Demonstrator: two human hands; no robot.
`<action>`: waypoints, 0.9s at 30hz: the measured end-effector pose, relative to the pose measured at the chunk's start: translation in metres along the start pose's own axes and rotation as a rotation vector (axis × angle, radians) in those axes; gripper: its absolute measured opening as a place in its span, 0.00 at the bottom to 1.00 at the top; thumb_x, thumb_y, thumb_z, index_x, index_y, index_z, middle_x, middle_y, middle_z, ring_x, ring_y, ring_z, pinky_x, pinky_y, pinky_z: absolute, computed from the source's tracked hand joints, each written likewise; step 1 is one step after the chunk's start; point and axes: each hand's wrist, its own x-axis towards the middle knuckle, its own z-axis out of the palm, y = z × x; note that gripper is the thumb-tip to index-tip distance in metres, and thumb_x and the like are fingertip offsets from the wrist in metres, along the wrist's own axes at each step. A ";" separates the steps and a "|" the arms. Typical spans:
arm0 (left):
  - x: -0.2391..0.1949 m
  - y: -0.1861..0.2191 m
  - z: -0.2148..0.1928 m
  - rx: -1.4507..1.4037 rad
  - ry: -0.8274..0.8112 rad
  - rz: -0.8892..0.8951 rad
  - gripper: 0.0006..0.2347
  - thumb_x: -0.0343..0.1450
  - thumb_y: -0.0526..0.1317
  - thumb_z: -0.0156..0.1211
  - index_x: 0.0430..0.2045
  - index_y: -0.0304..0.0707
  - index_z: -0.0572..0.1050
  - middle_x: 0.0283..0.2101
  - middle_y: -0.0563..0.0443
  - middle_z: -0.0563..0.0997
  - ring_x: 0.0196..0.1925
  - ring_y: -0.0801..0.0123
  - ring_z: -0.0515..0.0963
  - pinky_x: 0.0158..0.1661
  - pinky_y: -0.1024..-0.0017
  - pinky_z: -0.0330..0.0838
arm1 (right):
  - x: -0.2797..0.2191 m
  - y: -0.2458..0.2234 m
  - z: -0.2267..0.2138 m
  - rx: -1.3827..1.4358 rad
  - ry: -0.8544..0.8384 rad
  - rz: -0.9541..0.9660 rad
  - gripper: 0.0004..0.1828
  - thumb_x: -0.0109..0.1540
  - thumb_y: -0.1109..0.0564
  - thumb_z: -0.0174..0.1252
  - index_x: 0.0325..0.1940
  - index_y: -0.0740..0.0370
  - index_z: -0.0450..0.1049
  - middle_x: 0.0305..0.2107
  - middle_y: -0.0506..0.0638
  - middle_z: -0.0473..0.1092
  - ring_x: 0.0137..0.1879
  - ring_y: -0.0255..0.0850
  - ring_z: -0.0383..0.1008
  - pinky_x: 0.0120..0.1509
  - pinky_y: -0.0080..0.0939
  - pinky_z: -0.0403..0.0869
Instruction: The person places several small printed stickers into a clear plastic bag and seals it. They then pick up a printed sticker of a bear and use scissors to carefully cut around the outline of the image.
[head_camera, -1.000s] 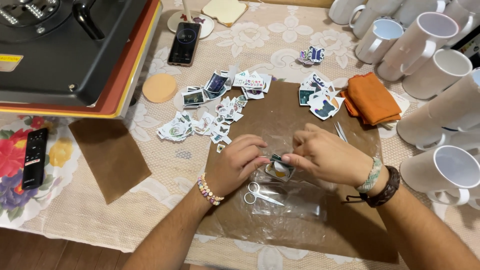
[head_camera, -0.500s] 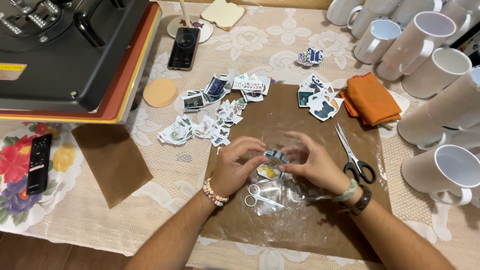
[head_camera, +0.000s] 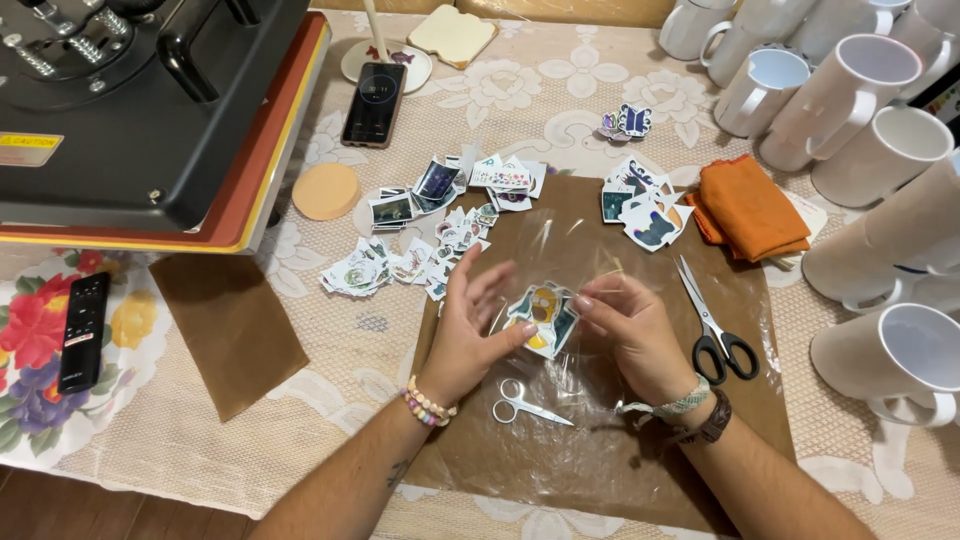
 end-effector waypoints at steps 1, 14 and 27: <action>-0.001 -0.005 -0.002 0.001 0.003 -0.001 0.51 0.60 0.40 0.76 0.71 0.32 0.38 0.66 0.22 0.62 0.70 0.33 0.60 0.68 0.44 0.50 | 0.003 0.003 -0.004 0.000 -0.003 0.002 0.17 0.55 0.61 0.70 0.45 0.66 0.76 0.36 0.55 0.77 0.43 0.41 0.78 0.46 0.40 0.79; -0.003 -0.024 0.001 -0.171 -0.058 -0.188 0.44 0.60 0.28 0.73 0.70 0.35 0.51 0.44 0.24 0.81 0.43 0.51 0.85 0.41 0.67 0.83 | 0.008 0.016 -0.006 -0.285 -0.002 -0.210 0.13 0.54 0.60 0.72 0.41 0.67 0.82 0.28 0.53 0.78 0.36 0.34 0.75 0.43 0.36 0.76; -0.003 -0.018 0.004 -0.029 -0.067 -0.203 0.41 0.61 0.22 0.68 0.71 0.39 0.54 0.40 0.30 0.83 0.40 0.55 0.85 0.40 0.70 0.83 | 0.014 0.024 -0.019 -0.357 -0.102 -0.247 0.16 0.50 0.59 0.76 0.40 0.63 0.83 0.27 0.53 0.79 0.36 0.34 0.77 0.41 0.34 0.77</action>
